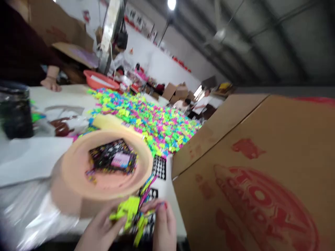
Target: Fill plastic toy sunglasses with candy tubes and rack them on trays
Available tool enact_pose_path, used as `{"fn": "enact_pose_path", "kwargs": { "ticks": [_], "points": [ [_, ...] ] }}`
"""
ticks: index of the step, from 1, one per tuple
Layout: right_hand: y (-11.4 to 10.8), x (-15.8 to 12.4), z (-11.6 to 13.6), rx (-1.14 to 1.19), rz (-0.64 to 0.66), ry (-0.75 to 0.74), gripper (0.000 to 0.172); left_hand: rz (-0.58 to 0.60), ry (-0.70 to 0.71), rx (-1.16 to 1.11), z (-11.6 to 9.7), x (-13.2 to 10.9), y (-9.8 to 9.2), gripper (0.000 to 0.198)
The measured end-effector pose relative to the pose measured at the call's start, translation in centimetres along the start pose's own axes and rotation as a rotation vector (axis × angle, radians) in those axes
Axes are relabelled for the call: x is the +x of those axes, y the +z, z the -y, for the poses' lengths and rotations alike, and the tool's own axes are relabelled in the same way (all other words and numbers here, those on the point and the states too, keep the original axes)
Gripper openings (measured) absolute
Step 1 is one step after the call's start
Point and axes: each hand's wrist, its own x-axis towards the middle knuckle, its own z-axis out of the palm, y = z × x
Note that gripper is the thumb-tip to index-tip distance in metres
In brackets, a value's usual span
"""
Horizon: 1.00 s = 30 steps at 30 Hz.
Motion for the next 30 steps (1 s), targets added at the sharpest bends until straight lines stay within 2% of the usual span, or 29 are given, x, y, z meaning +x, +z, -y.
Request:
{"fn": "enact_pose_path", "kwargs": {
  "ticks": [2,4,7,11,15,20,25,30],
  "points": [
    [0.6,-0.9,0.0,0.081,0.036,0.106,0.034,-0.069,-0.068,-0.182,-0.1,-0.3,-0.5,0.059],
    [0.6,-1.9,-0.2,0.110,0.095,0.202,0.030,-0.124,-0.045,-0.265,-0.1,-0.5,-0.8,0.062],
    [0.1,-3.2,-0.8,0.051,0.180,0.307,0.020,-0.142,-0.097,-0.363,-0.3,-0.7,-0.8,0.048],
    [-1.2,-4.5,-1.5,-0.112,0.274,0.407,0.024,-0.149,-0.116,-0.410,-0.2,-1.1,0.1,0.038],
    [-2.8,-4.8,-1.7,-0.148,0.241,0.393,0.026,-0.130,-0.150,-0.341,-0.1,-1.5,1.3,0.044],
    [-4.8,-4.5,-1.3,-0.157,0.191,0.358,0.024,-0.151,-0.157,-0.309,0.0,-2.0,2.5,0.028],
    [-5.9,-4.6,-1.5,-0.173,0.228,0.340,0.023,-0.130,-0.265,-0.390,-0.4,-2.4,3.5,0.026],
    [-6.3,-4.9,-2.1,-0.172,0.273,0.287,0.019,-0.061,-0.348,-0.306,-1.0,-2.5,4.4,0.032]
  ]
}}
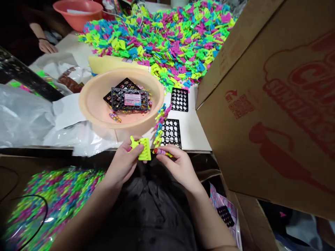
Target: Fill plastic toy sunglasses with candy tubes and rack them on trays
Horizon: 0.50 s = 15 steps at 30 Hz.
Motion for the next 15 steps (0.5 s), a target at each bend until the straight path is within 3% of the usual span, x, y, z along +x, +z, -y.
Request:
{"fn": "enact_pose_path", "kwargs": {
  "ticks": [10,15],
  "points": [
    [-0.7,-0.4,-0.2,0.088,0.061,-0.084,0.014,0.158,-0.179,0.150,0.4,-0.2,0.5,0.031],
    [-1.3,-1.1,0.1,-0.086,0.045,-0.214,0.017,0.163,-0.220,0.213,0.1,-0.1,1.0,0.033]
  ]
}}
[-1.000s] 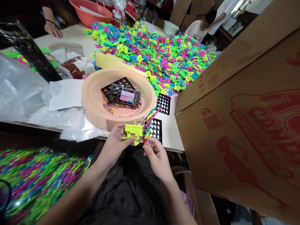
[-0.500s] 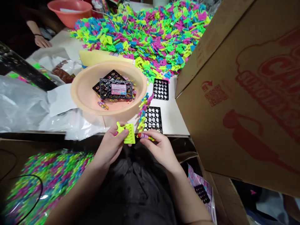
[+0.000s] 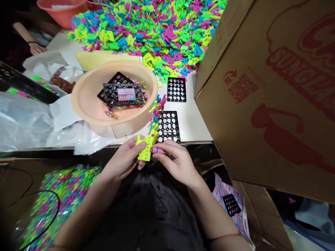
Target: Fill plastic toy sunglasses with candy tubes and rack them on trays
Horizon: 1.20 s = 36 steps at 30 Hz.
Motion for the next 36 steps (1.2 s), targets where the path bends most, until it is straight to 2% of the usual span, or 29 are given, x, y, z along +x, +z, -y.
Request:
{"fn": "enact_pose_path", "kwargs": {
  "ticks": [7,14,18,23,27,29,31,33,36],
  "points": [
    [-0.7,-0.2,0.2,-0.225,0.081,-0.202,0.018,-0.028,0.031,0.186,-0.2,-0.2,0.0,0.031],
    [-0.8,0.1,0.5,-0.326,0.242,-0.201,0.016,-0.070,0.044,0.369,-0.1,-0.8,-0.3,0.026],
    [-0.1,0.5,0.1,-0.361,0.264,-0.202,0.016,-0.061,0.013,0.395,-1.0,-0.8,-1.0,0.028],
    [-0.2,0.7,-0.6,-0.372,0.103,-0.205,0.013,0.019,0.000,0.188,-2.0,-0.9,-2.1,0.037],
    [-1.3,0.9,-1.3,-0.461,0.001,-0.295,0.008,0.134,0.016,0.017,-2.1,-1.8,-1.5,0.040],
    [-1.8,1.4,-2.0,-0.435,-0.068,-0.313,0.013,0.235,0.032,0.030,-2.2,-2.1,-1.0,0.042],
    [-2.0,2.3,-3.3,-0.308,-0.174,-0.253,0.016,0.257,0.093,0.141,-2.6,-1.9,-0.8,0.042],
    [-2.1,3.8,-5.2,-0.104,-0.268,-0.112,0.014,0.132,0.228,0.308,-3.4,-1.0,-1.4,0.034],
    [-2.1,6.6,-8.3,0.258,-0.328,0.167,0.018,-0.173,0.483,0.572,-5.1,1.5,-3.7,0.027]
  ]
}}
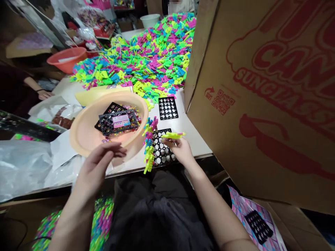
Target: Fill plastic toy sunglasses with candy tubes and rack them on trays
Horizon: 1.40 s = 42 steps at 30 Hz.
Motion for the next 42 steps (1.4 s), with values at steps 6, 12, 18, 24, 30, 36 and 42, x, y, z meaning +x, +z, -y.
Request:
{"fn": "enact_pose_path", "kwargs": {
  "ticks": [6,12,18,24,30,36,42],
  "points": [
    [0.6,4.1,-2.3,0.407,0.012,0.274,0.026,-0.168,0.124,0.643,2.7,5.9,-5.8,0.034],
    [1.8,5.4,-3.3,0.507,-0.133,0.394,0.030,0.295,-0.209,1.085,6.7,10.8,-10.7,0.043],
    [2.4,5.4,-4.2,0.214,-0.078,0.251,0.023,0.598,-0.301,1.220,8.6,12.5,-11.1,0.050],
    [2.7,5.0,-5.3,-0.271,0.014,0.088,0.021,0.643,-0.252,1.229,9.0,12.4,-10.9,0.046],
    [2.9,5.3,-5.8,-0.494,0.060,-0.053,0.021,0.615,-0.262,1.186,9.4,12.5,-11.0,0.041],
    [2.7,5.2,-5.9,-0.558,0.087,-0.053,0.023,0.598,-0.264,1.168,9.1,12.4,-10.8,0.039],
    [2.6,5.4,-6.2,-0.552,0.098,-0.040,0.021,0.582,-0.289,1.147,8.9,12.3,-10.8,0.039]
  ]
}}
